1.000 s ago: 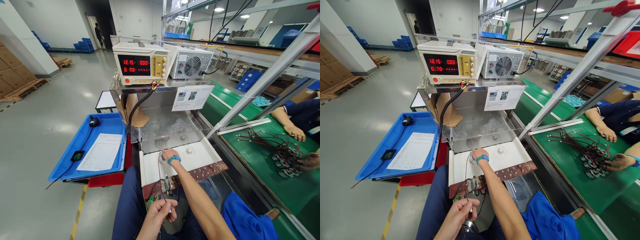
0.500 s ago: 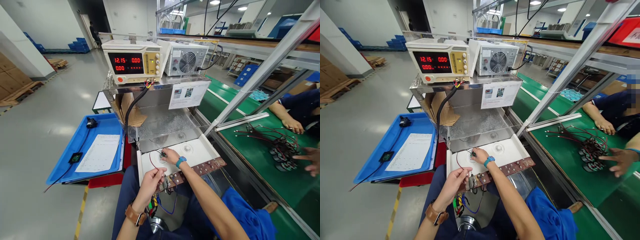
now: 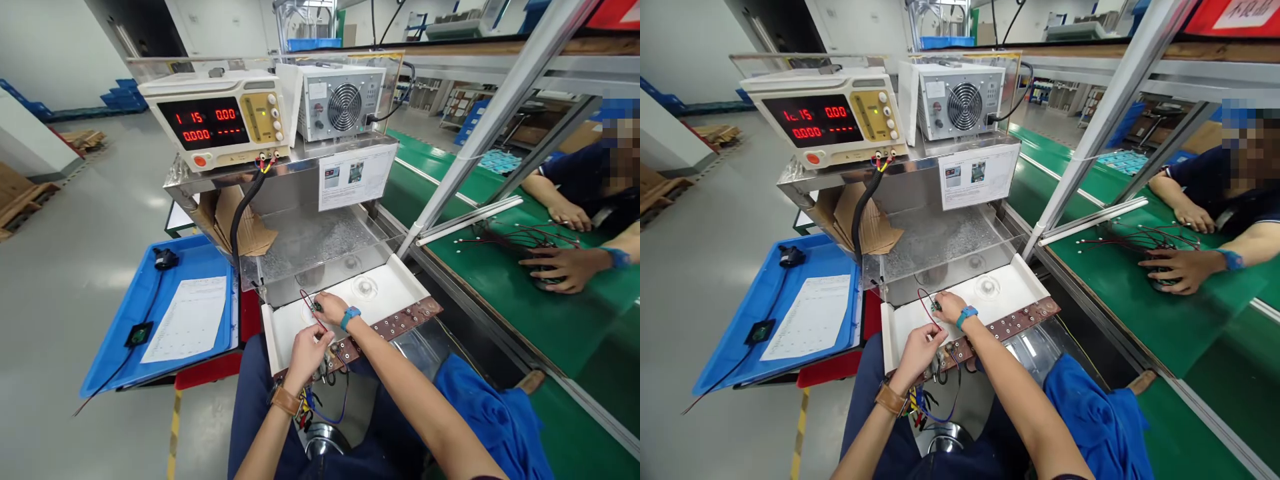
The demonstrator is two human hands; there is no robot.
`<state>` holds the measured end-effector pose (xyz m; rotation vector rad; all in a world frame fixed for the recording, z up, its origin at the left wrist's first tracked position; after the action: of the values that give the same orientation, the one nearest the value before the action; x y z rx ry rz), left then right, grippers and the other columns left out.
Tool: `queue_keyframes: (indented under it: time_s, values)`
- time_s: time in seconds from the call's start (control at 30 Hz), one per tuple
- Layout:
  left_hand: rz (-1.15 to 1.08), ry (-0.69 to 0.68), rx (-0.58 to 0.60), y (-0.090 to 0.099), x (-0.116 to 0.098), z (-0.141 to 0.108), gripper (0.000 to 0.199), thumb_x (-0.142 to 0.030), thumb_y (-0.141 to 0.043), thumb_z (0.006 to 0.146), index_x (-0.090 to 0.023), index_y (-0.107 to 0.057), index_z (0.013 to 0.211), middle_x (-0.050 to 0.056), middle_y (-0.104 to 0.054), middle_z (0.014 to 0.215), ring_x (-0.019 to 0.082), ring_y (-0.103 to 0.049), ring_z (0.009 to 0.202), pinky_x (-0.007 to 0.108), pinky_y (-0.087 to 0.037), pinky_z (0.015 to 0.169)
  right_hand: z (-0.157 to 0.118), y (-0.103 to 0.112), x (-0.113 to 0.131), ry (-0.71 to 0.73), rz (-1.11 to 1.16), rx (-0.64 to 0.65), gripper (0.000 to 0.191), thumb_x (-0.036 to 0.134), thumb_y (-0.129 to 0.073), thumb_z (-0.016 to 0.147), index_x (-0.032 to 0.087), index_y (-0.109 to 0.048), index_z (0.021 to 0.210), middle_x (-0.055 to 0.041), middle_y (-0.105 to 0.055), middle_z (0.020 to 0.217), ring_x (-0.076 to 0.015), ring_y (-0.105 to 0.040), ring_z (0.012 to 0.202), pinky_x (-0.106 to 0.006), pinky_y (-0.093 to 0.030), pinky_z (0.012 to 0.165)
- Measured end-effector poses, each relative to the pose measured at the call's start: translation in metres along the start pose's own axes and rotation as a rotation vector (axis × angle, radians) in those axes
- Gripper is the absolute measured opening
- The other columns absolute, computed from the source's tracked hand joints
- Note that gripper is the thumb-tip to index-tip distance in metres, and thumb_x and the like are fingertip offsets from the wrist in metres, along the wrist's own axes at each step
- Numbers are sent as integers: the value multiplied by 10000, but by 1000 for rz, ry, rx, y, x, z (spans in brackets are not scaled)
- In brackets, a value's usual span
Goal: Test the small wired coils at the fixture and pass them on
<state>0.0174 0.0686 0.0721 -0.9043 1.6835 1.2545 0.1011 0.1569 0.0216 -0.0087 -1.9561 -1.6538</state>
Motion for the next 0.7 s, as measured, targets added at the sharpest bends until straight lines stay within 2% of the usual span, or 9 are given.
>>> queue_keyframes:
  time_s: [0.17,0.5,0.7]
  values:
    - [102,5,4,-8,6,6,233,-377,-586,759,-193,-623,621,26,-663,648,178,-568,656,286,-382,667,0,2,-2,-22,5,-4,287,338,-673,845,163,-636,1070,-101,-661,1054,-215,-603,973,-277,-419,801]
    - [154,30,40,-17,13,9,285,-430,-563,774,-198,-610,616,12,-644,616,159,-558,603,262,-371,609,0,6,-1,-15,35,-33,339,348,-697,806,132,-632,1059,-130,-664,1047,-240,-606,966,-297,-418,796]
    - [154,37,18,-17,15,8,261,-398,-565,771,-195,-608,612,11,-645,616,161,-562,610,263,-379,616,-1,7,2,-11,33,-35,297,332,-685,797,146,-632,1022,-118,-667,1022,-236,-603,947,-296,-417,789]
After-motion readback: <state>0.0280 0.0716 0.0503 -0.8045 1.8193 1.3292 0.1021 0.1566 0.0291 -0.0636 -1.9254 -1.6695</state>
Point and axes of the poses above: each hand's wrist, its own z-axis towards the middle knuckle, its own y-axis out of the back of the hand, x = y × z, the point moved 9 cm from there along z, towards the middle knuckle
